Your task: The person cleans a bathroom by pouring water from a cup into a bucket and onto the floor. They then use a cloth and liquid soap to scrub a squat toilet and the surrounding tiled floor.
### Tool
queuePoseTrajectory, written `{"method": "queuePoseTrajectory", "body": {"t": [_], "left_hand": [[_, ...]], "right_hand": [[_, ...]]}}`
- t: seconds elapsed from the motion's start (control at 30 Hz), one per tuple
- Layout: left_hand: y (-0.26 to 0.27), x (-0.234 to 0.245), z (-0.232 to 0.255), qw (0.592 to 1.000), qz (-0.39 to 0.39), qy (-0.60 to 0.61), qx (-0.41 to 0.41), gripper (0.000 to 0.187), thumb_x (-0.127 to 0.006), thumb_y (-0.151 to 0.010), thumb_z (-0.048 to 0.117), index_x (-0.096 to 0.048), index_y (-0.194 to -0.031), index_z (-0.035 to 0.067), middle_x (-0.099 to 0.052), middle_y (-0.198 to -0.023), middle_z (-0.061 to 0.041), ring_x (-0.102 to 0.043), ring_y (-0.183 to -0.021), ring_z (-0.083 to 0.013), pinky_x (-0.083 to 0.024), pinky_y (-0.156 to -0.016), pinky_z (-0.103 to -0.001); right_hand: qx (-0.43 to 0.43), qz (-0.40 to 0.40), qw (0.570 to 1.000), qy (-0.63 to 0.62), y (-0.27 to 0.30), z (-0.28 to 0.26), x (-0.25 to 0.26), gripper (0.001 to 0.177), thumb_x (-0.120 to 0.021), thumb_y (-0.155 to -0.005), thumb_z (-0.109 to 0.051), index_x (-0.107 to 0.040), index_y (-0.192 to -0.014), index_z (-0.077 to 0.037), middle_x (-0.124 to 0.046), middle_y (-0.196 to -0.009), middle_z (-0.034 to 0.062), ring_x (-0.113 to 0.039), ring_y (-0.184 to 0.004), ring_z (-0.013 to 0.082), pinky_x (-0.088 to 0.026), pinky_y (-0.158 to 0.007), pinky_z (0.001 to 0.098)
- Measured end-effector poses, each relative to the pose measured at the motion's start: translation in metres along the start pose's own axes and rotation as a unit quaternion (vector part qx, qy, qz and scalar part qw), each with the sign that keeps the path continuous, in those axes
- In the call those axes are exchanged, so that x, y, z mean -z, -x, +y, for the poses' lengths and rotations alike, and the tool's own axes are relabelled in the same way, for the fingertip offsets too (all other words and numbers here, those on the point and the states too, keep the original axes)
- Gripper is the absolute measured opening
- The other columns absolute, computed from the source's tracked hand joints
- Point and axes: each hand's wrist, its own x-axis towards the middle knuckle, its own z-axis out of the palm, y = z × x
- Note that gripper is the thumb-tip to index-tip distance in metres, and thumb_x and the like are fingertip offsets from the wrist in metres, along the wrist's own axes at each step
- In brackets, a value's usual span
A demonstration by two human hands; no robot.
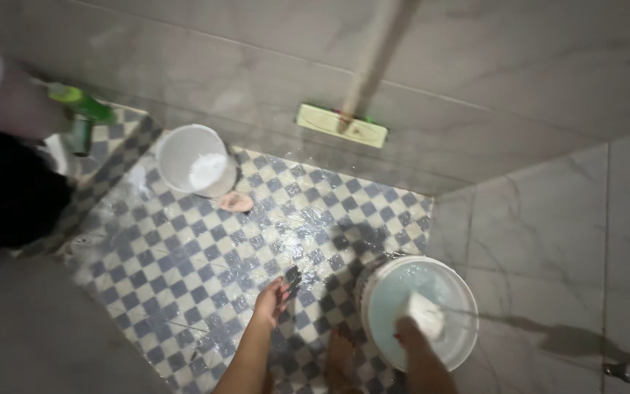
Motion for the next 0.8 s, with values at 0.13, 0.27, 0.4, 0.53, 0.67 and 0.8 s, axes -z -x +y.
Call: {"method": "queuePoseTrajectory", "body": {"t": [0.13, 0.27, 0.4, 0.53, 0.67, 0.8], "left_hand": [[0.002, -0.041, -0.039, 0.997, -0.02, 0.065, 0.047, 0.046, -0.06, -0.102, 0.038, -0.06, -0.142, 0.016, -0.071, -0.118, -0.002, -0.06, -0.098, -0.0201, -0.046, -0.081, -0.037], [0.035, -0.075, -0.051, 0.996, -0.025, 0.006, 0.089, 0.049, -0.053, -0.101, 0.04, -0.054, -0.147, 0.023, -0.069, -0.13, 0.001, -0.061, -0.115, -0.0217, -0.038, -0.092, -0.039], [0.062, -0.121, -0.04, 0.996, -0.046, -0.01, 0.077, 0.05, -0.052, -0.101, 0.038, -0.051, -0.149, 0.022, -0.068, -0.133, -0.001, -0.061, -0.118, -0.0202, -0.038, -0.094, -0.041], [0.084, -0.176, -0.003, 0.995, -0.1, 0.005, 0.031, 0.05, -0.058, -0.1, 0.036, -0.056, -0.146, 0.015, -0.074, -0.127, -0.003, -0.067, -0.112, -0.0157, -0.048, -0.088, -0.032], [0.096, -0.211, 0.049, 0.99, -0.125, 0.048, -0.03, 0.03, -0.059, -0.098, 0.031, -0.065, -0.124, 0.016, -0.073, -0.112, -0.003, -0.067, -0.099, -0.017, -0.053, -0.081, -0.031], [0.079, -0.188, 0.104, 0.985, -0.07, 0.084, -0.132, 0.02, -0.061, -0.095, 0.025, -0.07, -0.108, 0.014, -0.07, -0.099, -0.004, -0.065, -0.087, -0.0174, -0.053, -0.073, -0.031]], "right_hand": [[0.044, -0.095, 0.989, -0.102, -0.012, 0.014, -0.018, 0.03, -0.047, -0.097, -0.015, -0.055, -0.074, 0.001, -0.051, -0.059, 0.012, -0.047, -0.044, 0.0244, -0.041, -0.042, 0.04], [0.075, -0.096, 0.961, -0.249, 0.048, 0.016, 0.021, 0.03, -0.045, -0.098, -0.024, -0.055, -0.082, -0.002, -0.048, -0.06, 0.0114, -0.045, -0.044, 0.0225, -0.042, -0.043, 0.0379], [0.177, 0.055, 0.981, -0.052, 0.123, 0.035, 0.043, 0.026, -0.057, -0.085, -0.01, -0.058, -0.111, -0.005, -0.061, -0.069, 0.0176, -0.057, -0.054, 0.0297, -0.046, -0.051, 0.044], [0.406, 0.2, 0.879, 0.15, 0.183, 0.029, 0.028, 0.05, -0.068, -0.081, -0.017, -0.055, -0.127, -0.001, -0.07, -0.092, 0.0271, -0.068, -0.081, 0.0443, -0.053, -0.069, 0.0513], [0.369, 0.217, 0.879, 0.211, 0.242, -0.009, -0.015, 0.047, -0.063, -0.09, -0.031, -0.053, -0.13, -0.007, -0.069, -0.104, 0.0278, -0.064, -0.1, 0.0512, -0.051, -0.084, 0.0558], [0.44, 0.248, 0.832, 0.231, 0.271, -0.05, -0.064, 0.032, -0.057, -0.093, -0.028, -0.064, -0.119, -0.01, -0.073, -0.101, 0.0219, -0.067, -0.09, 0.0454, -0.054, -0.076, 0.0525]]}}
